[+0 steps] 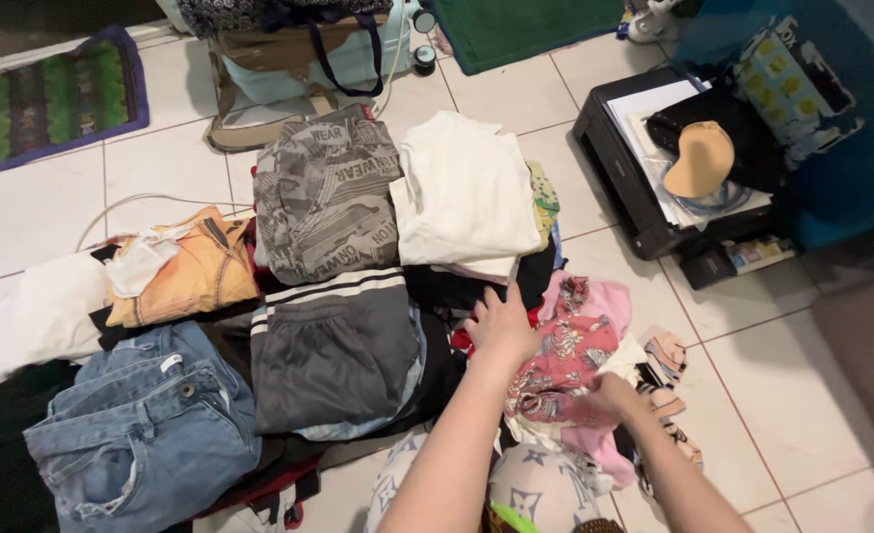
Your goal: The person folds various clothes and places them into stacks on the floor by hand.
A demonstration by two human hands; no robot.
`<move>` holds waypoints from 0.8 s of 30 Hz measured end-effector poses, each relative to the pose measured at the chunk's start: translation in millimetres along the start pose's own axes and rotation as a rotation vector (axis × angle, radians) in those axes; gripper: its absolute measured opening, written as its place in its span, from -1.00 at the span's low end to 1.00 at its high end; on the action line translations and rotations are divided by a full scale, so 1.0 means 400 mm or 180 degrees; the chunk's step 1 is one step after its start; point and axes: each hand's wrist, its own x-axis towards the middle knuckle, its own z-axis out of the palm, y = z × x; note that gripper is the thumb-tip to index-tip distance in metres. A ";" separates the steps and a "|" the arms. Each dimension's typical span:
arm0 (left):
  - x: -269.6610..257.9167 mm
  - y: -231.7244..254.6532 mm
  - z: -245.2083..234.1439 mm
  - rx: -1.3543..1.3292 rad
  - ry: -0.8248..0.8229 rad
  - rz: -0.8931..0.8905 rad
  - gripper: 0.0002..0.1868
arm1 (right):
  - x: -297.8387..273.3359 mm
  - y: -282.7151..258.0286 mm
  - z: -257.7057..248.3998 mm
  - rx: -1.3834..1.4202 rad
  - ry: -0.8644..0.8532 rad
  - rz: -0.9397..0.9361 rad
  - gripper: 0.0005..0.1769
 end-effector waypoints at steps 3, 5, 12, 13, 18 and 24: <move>0.010 -0.024 -0.005 0.0279 -0.0754 0.0149 -0.19 | 0.028 -0.005 -0.036 -0.0329 -0.0161 -0.0421 -0.64; 0.015 -0.031 -0.004 0.0366 -0.0859 0.0155 -0.22 | 0.038 -0.001 -0.060 -0.0341 -0.0288 -0.0470 -0.64; -0.003 -0.053 -0.032 0.0490 -0.0860 0.0293 -0.25 | 0.005 -0.003 -0.059 -0.1524 -0.0487 -0.0955 -0.47; -0.005 -0.053 -0.036 0.0487 -0.0858 0.0293 -0.25 | -0.004 0.001 -0.059 -0.1689 -0.0650 -0.0688 -0.62; -0.010 -0.045 -0.043 0.0510 -0.0888 0.0252 -0.25 | -0.006 -0.014 -0.046 -0.0493 -0.0008 -0.0320 -0.58; 0.001 -0.036 -0.015 0.0569 -0.0867 0.0316 -0.25 | 0.037 -0.059 0.029 0.3717 -0.0173 0.1790 -0.61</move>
